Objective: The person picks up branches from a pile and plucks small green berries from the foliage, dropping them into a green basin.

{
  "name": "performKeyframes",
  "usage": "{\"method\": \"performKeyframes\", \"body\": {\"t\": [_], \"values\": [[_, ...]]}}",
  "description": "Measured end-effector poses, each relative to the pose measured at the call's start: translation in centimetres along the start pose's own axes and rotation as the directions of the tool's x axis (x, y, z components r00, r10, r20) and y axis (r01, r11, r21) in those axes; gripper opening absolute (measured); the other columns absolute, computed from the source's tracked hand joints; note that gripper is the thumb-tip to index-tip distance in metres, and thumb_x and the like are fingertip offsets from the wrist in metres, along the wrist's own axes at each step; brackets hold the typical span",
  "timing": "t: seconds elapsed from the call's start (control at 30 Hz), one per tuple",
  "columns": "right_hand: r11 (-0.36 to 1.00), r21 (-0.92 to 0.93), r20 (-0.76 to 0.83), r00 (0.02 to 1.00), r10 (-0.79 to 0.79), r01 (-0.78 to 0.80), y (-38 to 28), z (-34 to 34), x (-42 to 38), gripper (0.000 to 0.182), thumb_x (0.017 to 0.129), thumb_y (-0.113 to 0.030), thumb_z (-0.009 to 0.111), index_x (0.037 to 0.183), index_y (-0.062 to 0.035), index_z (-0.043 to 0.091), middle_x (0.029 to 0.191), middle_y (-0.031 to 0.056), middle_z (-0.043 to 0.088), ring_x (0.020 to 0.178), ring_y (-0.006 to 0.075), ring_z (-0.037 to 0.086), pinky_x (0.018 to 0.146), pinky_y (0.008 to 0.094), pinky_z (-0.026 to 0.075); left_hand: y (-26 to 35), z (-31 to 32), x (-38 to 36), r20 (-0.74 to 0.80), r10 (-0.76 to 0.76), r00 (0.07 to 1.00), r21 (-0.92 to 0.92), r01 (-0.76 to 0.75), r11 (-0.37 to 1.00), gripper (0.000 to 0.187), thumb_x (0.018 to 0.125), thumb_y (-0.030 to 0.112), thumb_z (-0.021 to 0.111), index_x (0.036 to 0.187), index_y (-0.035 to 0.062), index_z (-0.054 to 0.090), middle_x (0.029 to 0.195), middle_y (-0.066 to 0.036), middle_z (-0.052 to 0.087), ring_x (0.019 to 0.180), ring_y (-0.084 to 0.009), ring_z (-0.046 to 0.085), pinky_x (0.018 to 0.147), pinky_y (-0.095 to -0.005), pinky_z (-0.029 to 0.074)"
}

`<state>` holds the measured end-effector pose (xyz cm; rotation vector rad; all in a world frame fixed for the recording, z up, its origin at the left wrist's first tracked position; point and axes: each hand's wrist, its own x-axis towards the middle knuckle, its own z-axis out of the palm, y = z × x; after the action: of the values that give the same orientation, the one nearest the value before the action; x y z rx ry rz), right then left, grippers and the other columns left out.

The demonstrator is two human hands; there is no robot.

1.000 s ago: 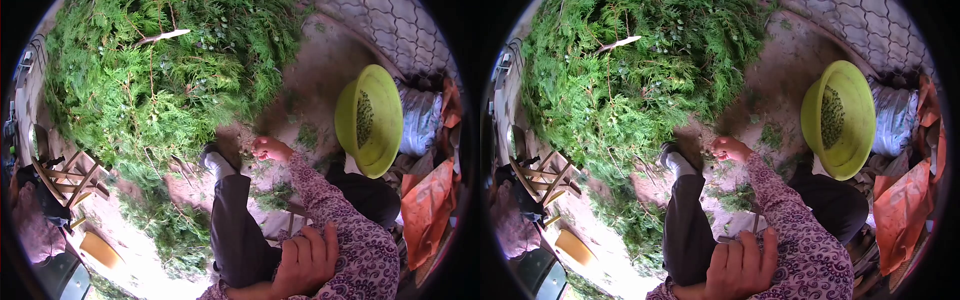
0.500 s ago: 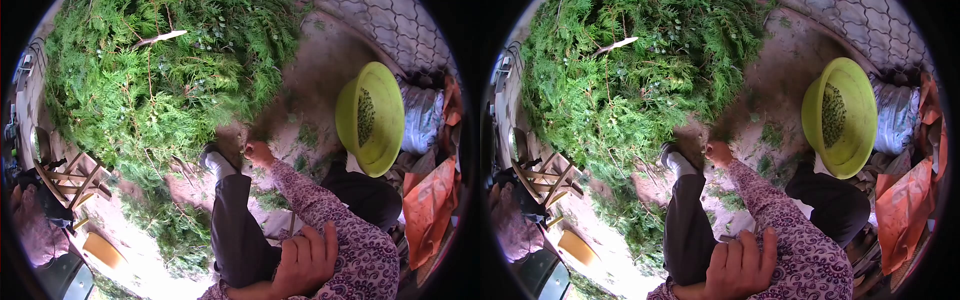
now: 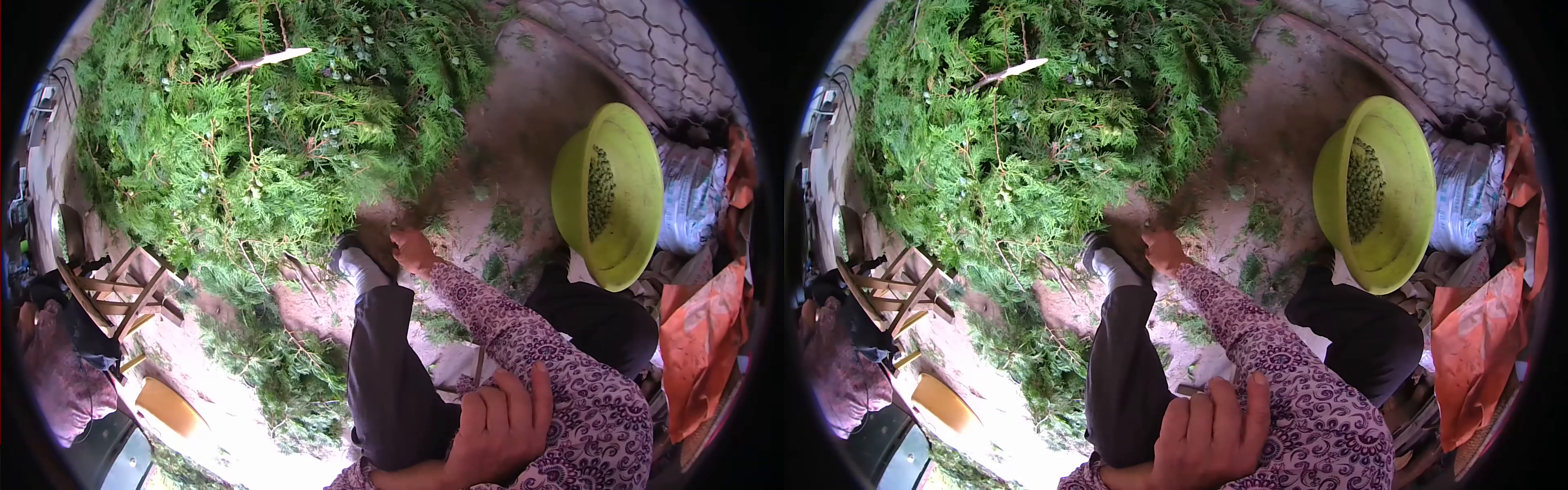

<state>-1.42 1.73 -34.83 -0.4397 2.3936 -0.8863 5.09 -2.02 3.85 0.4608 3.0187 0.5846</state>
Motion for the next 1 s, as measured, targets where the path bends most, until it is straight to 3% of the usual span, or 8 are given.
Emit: {"method": "performKeyframes", "body": {"t": [0.13,0.33,0.57,0.67,0.73,0.8,0.9,1.0], "values": [[0.98,0.192,-0.096,0.993,0.065,-0.046,0.8,-1.1,0.8,0.02,0.067,-0.016,0.059,0.083,-0.0034,0.058,0.078,0.0191,0.056,0.075,0.036,0.055,0.067,0.0423,0.044,-0.1,0.0,-0.1,-0.031,0.001,1.0,0.001,-0.001,1.0,0.025,0.077,0.006,0.048,0.099,-0.0013,0.057,0.08,-0.019,0.058,0.065,-0.0236,0.054,0.06,-0.0333,0.045],[0.995,0.089,-0.352,0.936,-0.015,0.05,0.9,0.3,2.9,0.018,0.065,-0.014,0.062,0.079,-0.0031,0.058,0.071,0.0186,0.055,0.069,0.0352,0.054,0.062,0.0415,0.044,-0.2,-0.3,-0.1,-0.01,0.001,1.0,-0.015,-0.002,1.0,0.025,0.077,0.006,0.048,0.099,-0.0009,0.057,0.08,-0.019,0.058,0.065,-0.0238,0.054,0.06,-0.0333,0.045],[0.999,0.014,-0.275,0.961,-0.026,0.031,-0.2,-0.5,3.1,0.019,0.066,-0.015,0.058,0.081,-0.0034,0.06,0.073,0.0196,0.057,0.073,0.0362,0.055,0.067,0.041,0.046,-0.5,-0.5,0.0,0.015,0.009,1.0,-0.009,-0.009,1.0,0.024,0.077,0.007,0.048,0.098,-0.0006,0.058,0.08,-0.019,0.058,0.064,-0.0235,0.054,0.061,-0.0332,0.045],[0.95,0.256,-0.076,0.976,0.203,-0.177,1.3,-2.1,2.4,0.016,0.068,-0.011,0.059,0.081,-0.0015,0.06,0.071,0.0165,0.059,0.063,0.0286,0.059,0.058,0.0358,0.048,-0.4,-0.6,-0.1,-0.003,0.017,1.0,0.007,-0.017,1.0,0.023,0.078,0.007,0.048,0.097,-0.0009,0.058,0.079,-0.019,0.058,0.064,-0.0233,0.054,0.059,-0.0329,0.045],[0.691,0.662,0.026,0.931,0.364,-0.289,1.9,-6.3,0.5,0.014,0.07,-0.01,0.061,0.08,-0.0002,0.06,0.068,0.0105,0.061,0.055,0.0168,0.059,0.051,0.029,0.048,-0.1,-0.5,-0.2,-0.031,-0.012,0.999,-0.015,0.011,1.0,0.024,0.077,0.008,0.048,0.098,-0.0011,0.057,0.08,-0.02,0.057,0.064,-0.0237,0.053,0.06,-0.0334,0.044],[0.732,0.659,-0.144,0.925,0.352,-0.176,0.3,-14.3,-2.9,0.013,0.072,-0.009,0.062,0.082,-0.0003,0.061,0.068,0.0044,0.06,0.056,0.0103,0.057,0.049,0.0244,0.047,0.1,-0.9,-0.2,-0.024,-0.015,1.0,-0.052,0.014,0.999,0.024,0.077,0.009,0.049,0.098,-0.0013,0.057,0.081,-0.021,0.057,0.065,-0.0242,0.053,0.061,-0.034,0.044],[0.837,0.493,-0.469,0.739,0.484,-0.235,1.8,-24.4,-7.4,0.014,0.073,-0.013,0.062,0.083,-0.0025,0.062,0.072,0.0043,0.06,0.062,0.0115,0.057,0.057,0.0258,0.046,0.7,-1.2,-0.3,-0.007,-0.012,1.0,-0.103,0.012,0.995,0.025,0.078,0.01,0.048,0.098,-0.0016,0.057,0.083,-0.022,0.057,0.067,-0.0255,0.053,0.063,-0.0352,0.043],[0.904,-0.068,-0.804,0.56,0.2,-0.422,6.8,-33.2,-11.2,0.016,0.074,-0.018,0.06,0.083,-0.0049,0.062,0.077,0.0132,0.062,0.064,0.0253,0.06,0.061,0.0328,0.047,1.0,-1.7,-0.2,-0.006,0.004,1.0,-0.157,-0.005,0.988,0.026,0.078,0.011,0.048,0.098,-0.0016,0.057,0.083,-0.023,0.056,0.068,-0.0263,0.053,0.064,-0.0358,0.043]]}}
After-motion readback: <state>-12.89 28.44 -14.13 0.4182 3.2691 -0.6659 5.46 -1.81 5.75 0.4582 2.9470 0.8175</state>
